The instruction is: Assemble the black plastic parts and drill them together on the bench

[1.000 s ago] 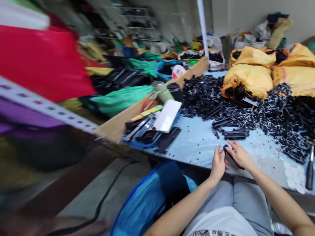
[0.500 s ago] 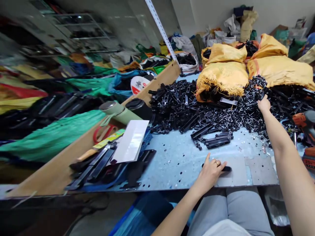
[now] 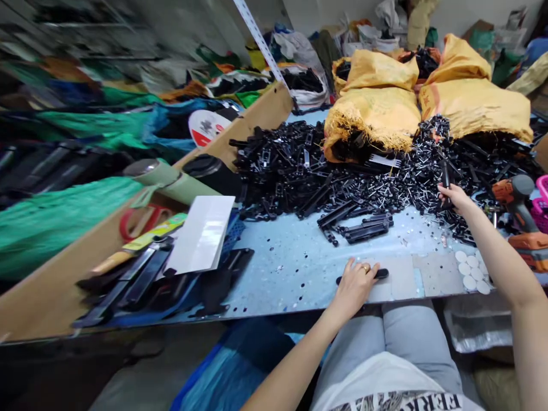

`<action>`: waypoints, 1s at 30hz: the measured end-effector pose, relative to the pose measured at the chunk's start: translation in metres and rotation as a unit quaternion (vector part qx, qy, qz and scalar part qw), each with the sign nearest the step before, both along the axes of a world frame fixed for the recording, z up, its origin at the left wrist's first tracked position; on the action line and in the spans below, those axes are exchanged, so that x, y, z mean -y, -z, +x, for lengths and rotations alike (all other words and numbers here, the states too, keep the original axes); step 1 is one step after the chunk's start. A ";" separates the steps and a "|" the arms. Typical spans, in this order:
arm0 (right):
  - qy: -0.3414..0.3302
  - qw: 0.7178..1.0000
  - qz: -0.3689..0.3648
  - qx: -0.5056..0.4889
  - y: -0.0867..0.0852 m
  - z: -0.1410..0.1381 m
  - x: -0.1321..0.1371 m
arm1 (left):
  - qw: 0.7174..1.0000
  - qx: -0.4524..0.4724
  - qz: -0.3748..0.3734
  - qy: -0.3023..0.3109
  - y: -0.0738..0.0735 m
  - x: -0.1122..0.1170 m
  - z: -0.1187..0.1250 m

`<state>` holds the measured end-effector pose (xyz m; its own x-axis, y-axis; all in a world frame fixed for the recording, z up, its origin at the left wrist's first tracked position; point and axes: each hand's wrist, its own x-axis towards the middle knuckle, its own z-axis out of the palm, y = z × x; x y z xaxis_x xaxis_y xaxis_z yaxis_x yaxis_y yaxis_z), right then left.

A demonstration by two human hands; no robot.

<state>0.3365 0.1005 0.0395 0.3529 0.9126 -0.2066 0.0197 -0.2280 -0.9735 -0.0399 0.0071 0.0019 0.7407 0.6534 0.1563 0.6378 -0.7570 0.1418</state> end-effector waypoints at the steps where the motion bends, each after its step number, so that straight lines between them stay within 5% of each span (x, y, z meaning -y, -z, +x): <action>1: -0.058 0.998 -0.001 0.031 -0.001 -0.009 0.018 | 1.000 -0.002 -0.016 0.002 0.000 -0.001 0.003; 3: -0.196 0.969 -0.003 0.151 -0.002 -0.030 0.056 | 0.999 -0.003 -0.054 0.004 -0.002 -0.004 0.009; 6: -0.393 0.840 -0.025 0.374 -0.002 -0.066 0.109 | 0.995 -0.003 -0.103 -0.008 -0.007 -0.011 0.013; 8: -0.456 0.749 -0.038 0.479 0.002 -0.089 0.135 | 0.991 -0.005 -0.130 -0.009 -0.011 -0.015 0.014; 11: -0.480 0.672 -0.034 0.563 0.009 -0.113 0.153 | 0.988 -0.009 -0.153 0.006 -0.017 -0.016 0.017; 21: -0.469 0.620 -0.028 0.629 0.007 -0.131 0.149 | 0.989 0.003 -0.149 0.011 -0.012 -0.008 0.022; 30: -0.432 0.611 -0.015 0.663 -0.023 -0.146 0.159 | 0.987 0.110 -0.104 0.044 -0.002 -0.004 0.007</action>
<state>0.1900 -0.0586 0.0629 -0.3821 0.8798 -0.2828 0.9127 0.4071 0.0335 -0.0324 0.0109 0.0036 0.7594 0.6226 0.1890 0.5068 -0.7482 0.4282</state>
